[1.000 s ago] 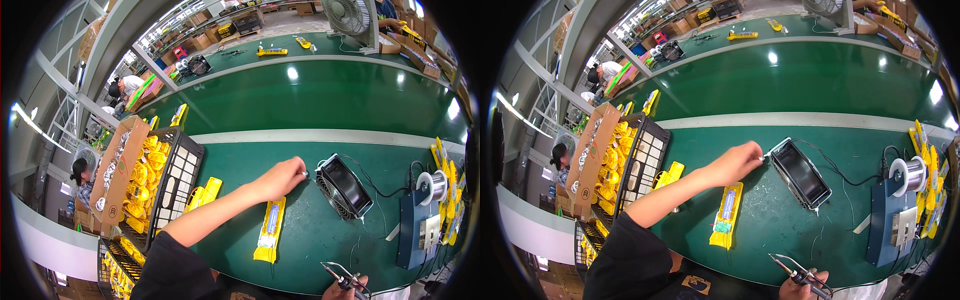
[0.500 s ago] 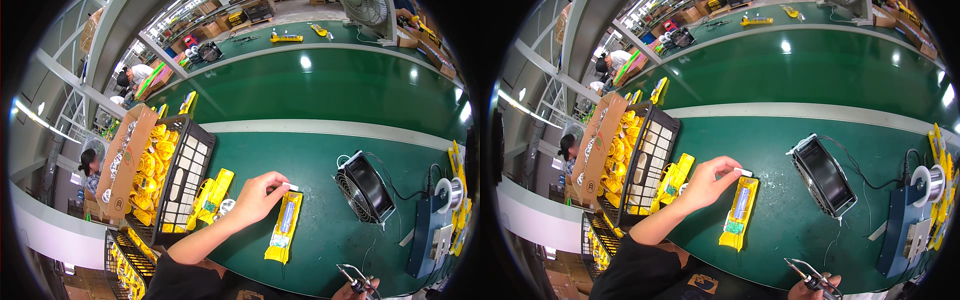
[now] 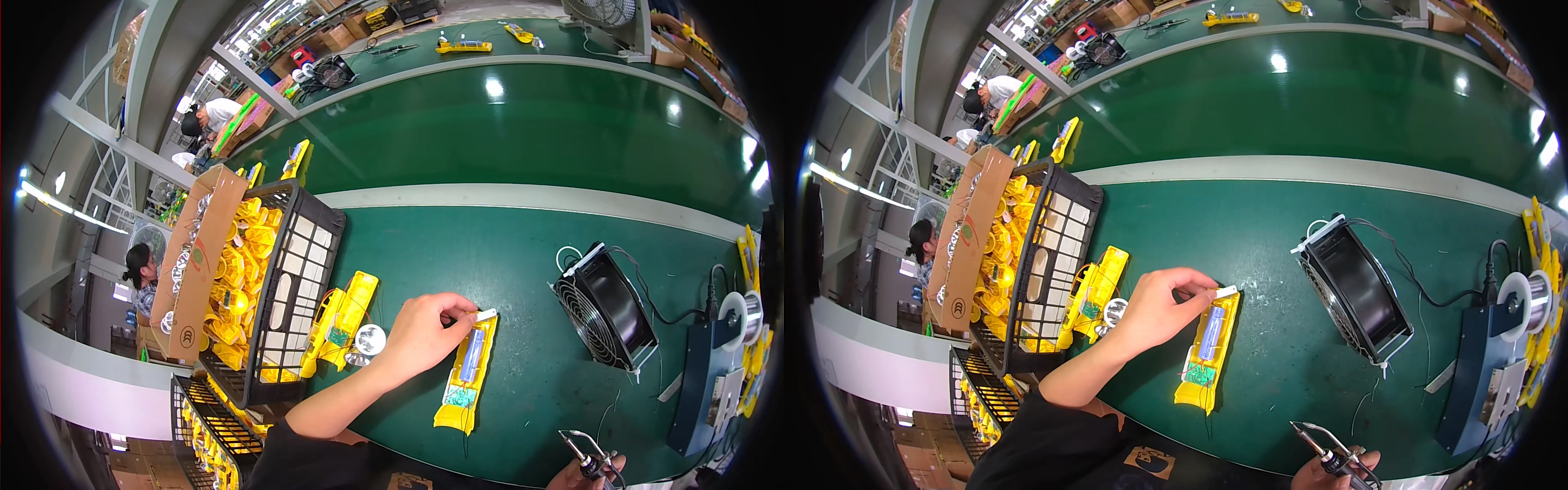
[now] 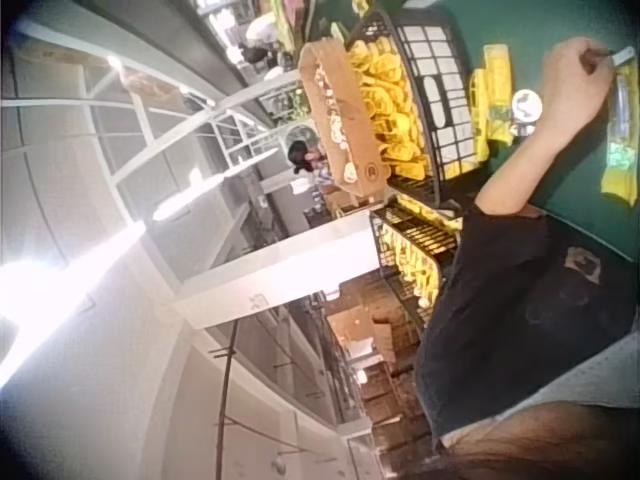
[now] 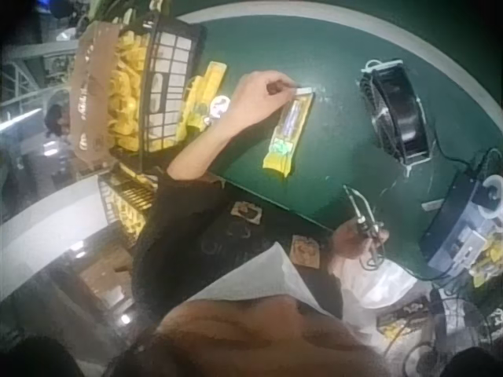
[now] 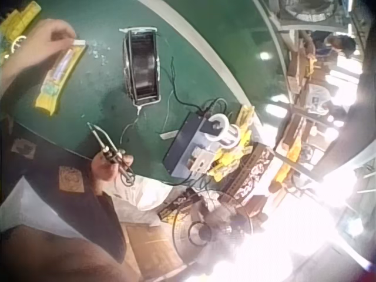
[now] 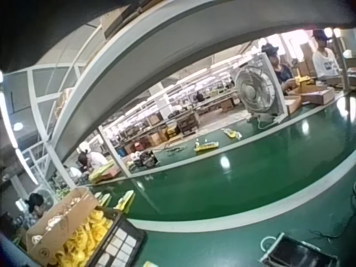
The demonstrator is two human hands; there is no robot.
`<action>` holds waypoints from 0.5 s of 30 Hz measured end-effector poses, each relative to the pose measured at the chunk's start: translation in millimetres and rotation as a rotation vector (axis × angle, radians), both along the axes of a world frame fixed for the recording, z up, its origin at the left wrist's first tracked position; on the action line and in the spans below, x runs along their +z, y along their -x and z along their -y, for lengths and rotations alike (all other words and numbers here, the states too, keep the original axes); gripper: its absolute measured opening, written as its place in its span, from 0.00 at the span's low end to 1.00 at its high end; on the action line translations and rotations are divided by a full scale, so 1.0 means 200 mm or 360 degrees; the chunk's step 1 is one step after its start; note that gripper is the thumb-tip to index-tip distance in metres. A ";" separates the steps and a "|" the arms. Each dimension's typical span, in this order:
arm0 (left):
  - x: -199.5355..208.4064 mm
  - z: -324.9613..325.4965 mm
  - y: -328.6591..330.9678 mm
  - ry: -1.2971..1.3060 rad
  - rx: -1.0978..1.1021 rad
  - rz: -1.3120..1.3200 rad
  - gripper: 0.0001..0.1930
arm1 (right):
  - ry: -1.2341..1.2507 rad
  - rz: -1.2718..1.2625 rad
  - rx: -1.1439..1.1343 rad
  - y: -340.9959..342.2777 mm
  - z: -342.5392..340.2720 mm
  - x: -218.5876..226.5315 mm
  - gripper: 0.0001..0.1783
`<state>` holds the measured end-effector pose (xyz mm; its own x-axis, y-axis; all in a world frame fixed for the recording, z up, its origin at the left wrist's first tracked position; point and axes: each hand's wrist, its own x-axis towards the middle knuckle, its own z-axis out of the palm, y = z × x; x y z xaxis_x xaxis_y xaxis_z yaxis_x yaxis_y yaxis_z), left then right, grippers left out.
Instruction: The person takes flashlight housings and reflectors, solders wires to the circuit boards inside the housings using a soldering iron, and places the assembled components onto the conveyor belt.
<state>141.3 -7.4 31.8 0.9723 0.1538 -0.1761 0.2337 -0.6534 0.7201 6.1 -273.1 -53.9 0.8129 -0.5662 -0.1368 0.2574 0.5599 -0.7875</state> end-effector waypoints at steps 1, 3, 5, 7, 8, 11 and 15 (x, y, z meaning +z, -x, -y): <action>0.00 -0.01 -0.01 0.0002 0.0001 -0.0005 0.07 | 0.0064 -0.0015 0.0014 0.00 0.00 0.01 0.09; 0.02 -0.04 -0.03 0.0047 -0.0089 -0.0080 0.07 | 0.0191 -0.0041 0.0044 0.00 -0.01 0.02 0.06; 0.03 -0.07 -0.05 -0.0016 -0.0178 -0.0116 0.08 | 0.0253 -0.0056 0.0063 0.00 0.00 0.01 0.06; 0.06 -0.08 -0.08 -0.0080 -0.0265 -0.0151 0.08 | -0.0231 0.0228 0.0201 -0.01 0.03 -0.03 0.13; 0.07 -0.07 -0.09 -0.0102 -0.0275 -0.0223 0.08 | -0.0238 0.0223 0.0209 -0.03 0.01 0.00 0.13; 0.08 -0.05 -0.12 -0.0137 -0.0298 -0.0314 0.07 | -0.0542 0.0523 0.0343 -0.07 -0.03 0.10 0.05; 0.06 -0.09 -0.12 -0.0023 -0.0293 -0.0315 0.06 | 0.0694 -0.0254 0.0142 -0.02 -0.01 0.07 0.06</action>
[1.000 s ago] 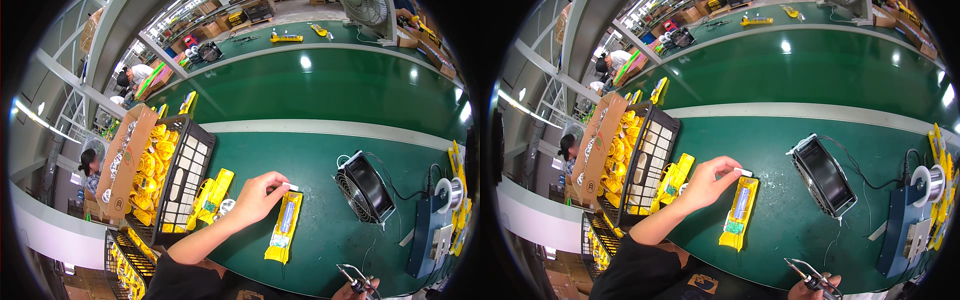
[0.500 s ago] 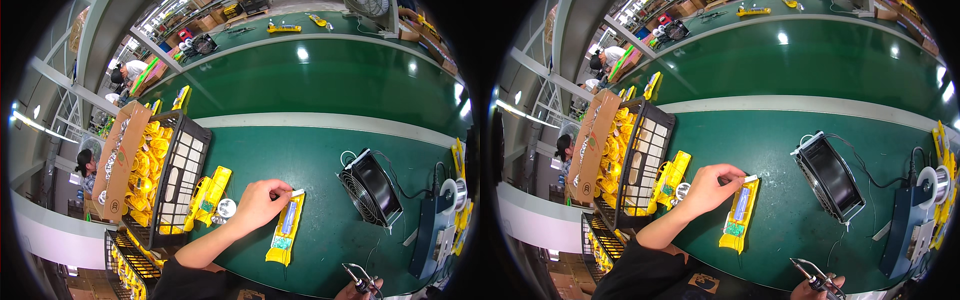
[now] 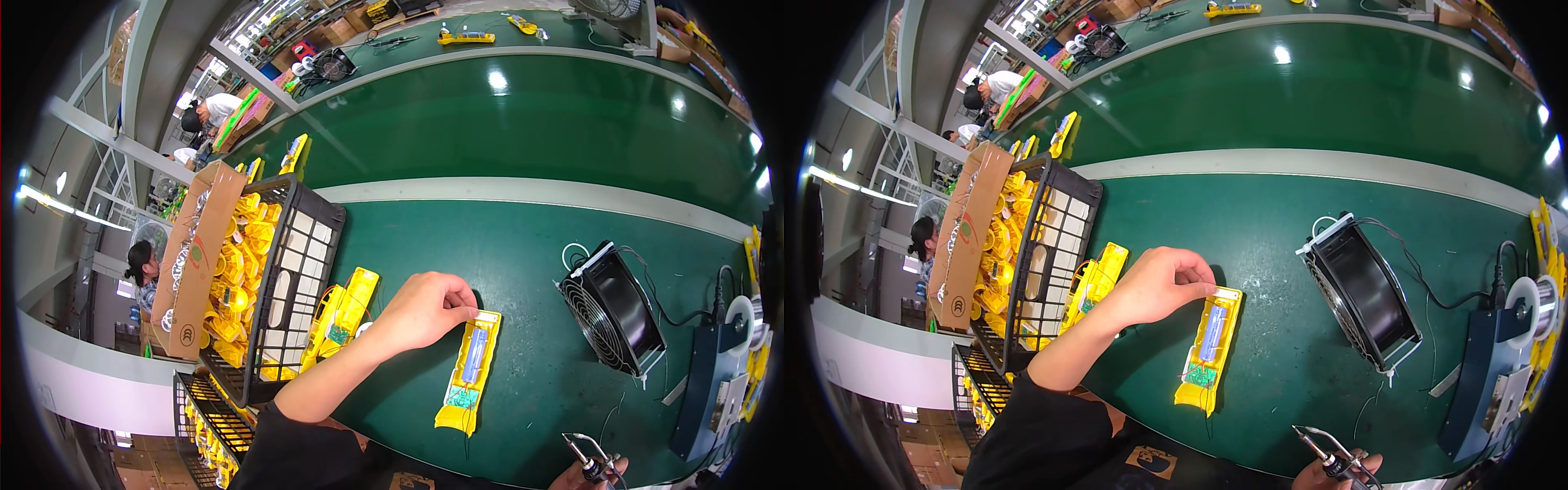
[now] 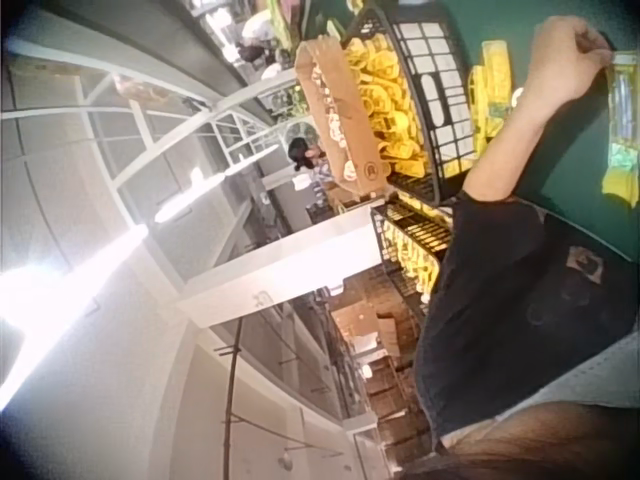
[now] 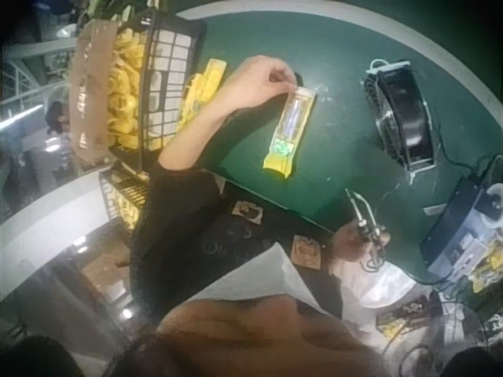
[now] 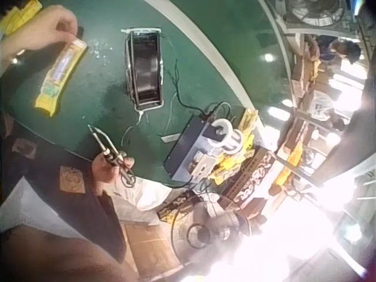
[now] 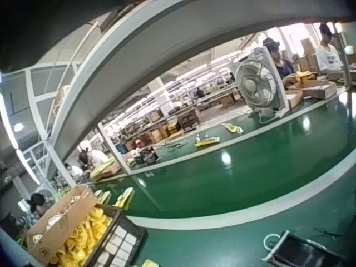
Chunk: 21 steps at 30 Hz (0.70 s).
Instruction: The person takes flashlight housings and reflectors, solders wires to the circuit boards inside the housings using a soldering iron, and places the assembled components onto the conveyor belt.
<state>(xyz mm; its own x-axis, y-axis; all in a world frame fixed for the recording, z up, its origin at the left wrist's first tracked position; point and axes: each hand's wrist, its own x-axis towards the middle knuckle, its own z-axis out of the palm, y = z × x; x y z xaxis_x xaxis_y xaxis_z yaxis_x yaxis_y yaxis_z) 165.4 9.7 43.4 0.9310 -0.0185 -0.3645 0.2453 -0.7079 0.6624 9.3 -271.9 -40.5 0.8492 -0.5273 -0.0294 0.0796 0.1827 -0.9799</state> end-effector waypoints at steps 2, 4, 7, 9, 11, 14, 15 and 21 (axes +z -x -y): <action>-0.02 -0.01 0.00 0.0038 0.0008 -0.0005 0.06 | 0.0326 -0.0172 -0.0067 -0.02 -0.01 0.02 0.06; -0.03 -0.02 0.00 0.0083 0.0013 -0.0012 0.06 | -0.1005 0.0586 0.0300 -0.07 -0.04 0.07 0.06; -0.03 -0.02 0.01 0.0094 0.0057 -0.0019 0.06 | -0.0032 -0.0106 -0.0098 0.02 -0.02 -0.02 0.03; -0.04 -0.02 0.00 0.0136 0.0044 -0.0037 0.06 | -0.0227 0.0046 0.0002 0.02 0.00 -0.05 0.03; -0.03 0.00 0.00 0.0093 0.0035 -0.0046 0.06 | -0.0421 0.0197 0.0099 0.01 0.00 -0.05 0.03; -0.02 0.01 -0.02 0.0066 0.0027 -0.0068 0.05 | -0.1082 0.0640 0.0324 -0.03 -0.01 -0.01 0.07; -0.03 0.01 -0.02 0.0081 0.0030 -0.0080 0.05 | -0.1089 0.0639 0.0327 -0.04 -0.01 -0.01 0.07; -0.05 0.00 -0.02 0.0183 0.0065 -0.0120 0.04 | -0.1123 0.0633 0.0335 -0.06 -0.01 0.01 0.09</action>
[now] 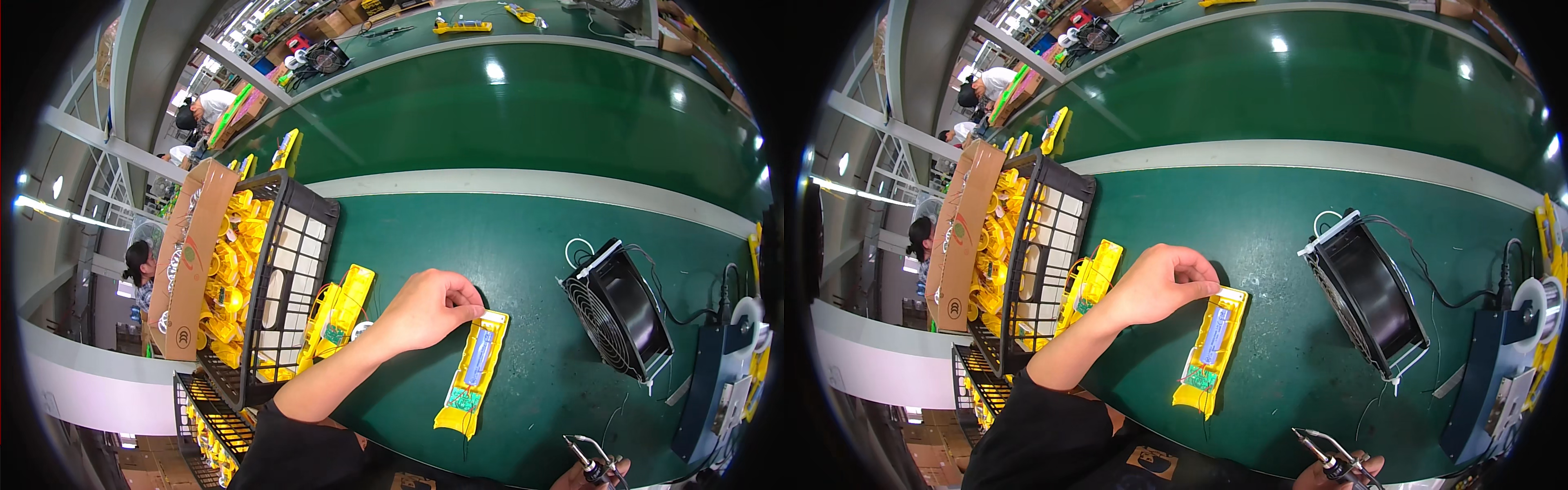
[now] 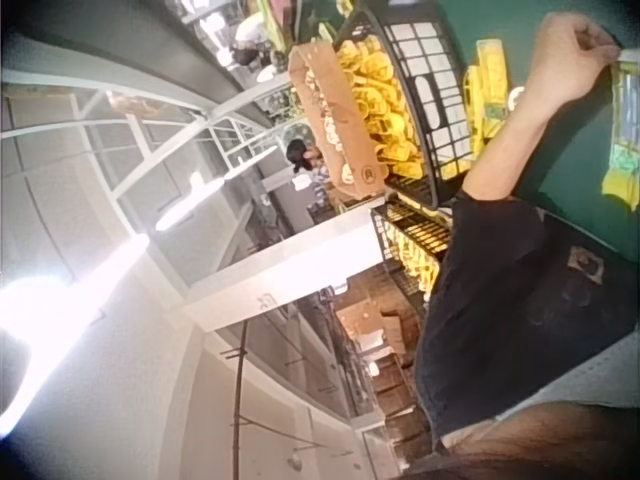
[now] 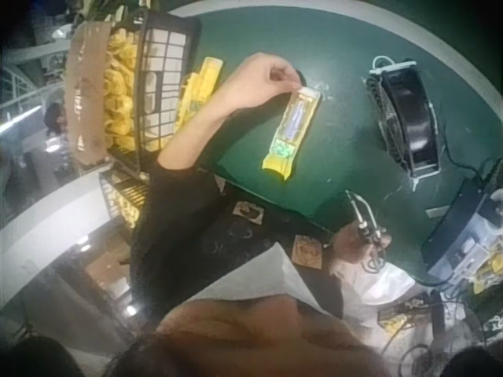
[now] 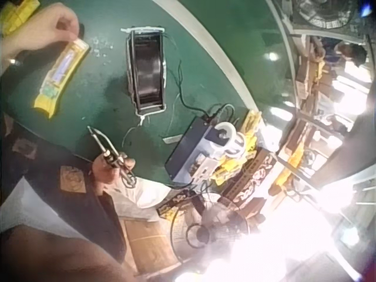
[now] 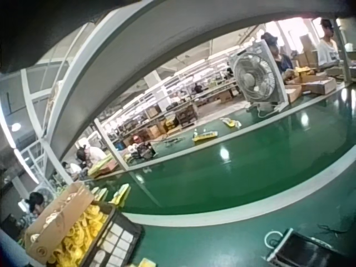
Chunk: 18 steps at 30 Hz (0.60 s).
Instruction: The person takes flashlight housings and reflectors, solders wires to the circuit boards inside the housings using a soldering iron, and places the assembled components onto the conveyor belt.
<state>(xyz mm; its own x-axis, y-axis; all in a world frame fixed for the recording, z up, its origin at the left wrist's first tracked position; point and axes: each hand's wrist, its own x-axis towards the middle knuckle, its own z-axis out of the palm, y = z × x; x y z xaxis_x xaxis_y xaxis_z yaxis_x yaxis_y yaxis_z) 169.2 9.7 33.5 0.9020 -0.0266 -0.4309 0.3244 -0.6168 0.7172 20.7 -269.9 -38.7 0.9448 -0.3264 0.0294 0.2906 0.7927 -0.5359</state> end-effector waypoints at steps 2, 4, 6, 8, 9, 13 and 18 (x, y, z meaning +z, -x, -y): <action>0.00 0.00 0.00 0.0008 -0.0001 -0.0018 0.04 | -0.0011 -0.0001 0.0006 0.00 0.00 0.00 0.10; 0.00 0.00 -0.01 0.0015 0.0000 -0.0035 0.04 | -0.0024 -0.0002 0.0013 0.00 0.01 0.00 0.11; 0.01 0.01 -0.01 0.0013 0.0002 -0.0032 0.04 | -0.0032 -0.0018 0.0001 0.00 0.01 0.00 0.10; -0.01 0.00 0.00 0.0080 -0.0003 -0.0032 0.04 | -0.0048 -0.0045 -0.0022 0.01 0.01 0.00 0.10; -0.02 0.00 0.00 0.0147 -0.0006 -0.0030 0.04 | -0.0056 -0.0058 -0.0033 0.01 0.01 0.00 0.10; 0.01 0.03 -0.01 0.0035 0.0000 -0.0013 0.05 | -0.0090 -0.0114 -0.0076 0.02 0.01 -0.01 0.10; 0.03 0.06 -0.02 -0.0240 -0.0046 0.0114 0.08 | 0.0061 -0.0288 -0.0159 0.06 0.03 -0.06 0.11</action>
<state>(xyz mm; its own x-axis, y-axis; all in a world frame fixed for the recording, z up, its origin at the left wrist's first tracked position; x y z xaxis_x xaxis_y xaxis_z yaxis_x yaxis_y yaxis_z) 172.2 -1.6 40.1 0.9303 0.0071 -0.3668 0.2564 -0.7275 0.6364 8.1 -275.2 -49.9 0.8987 -0.4207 -0.1237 0.2628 0.7427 -0.6159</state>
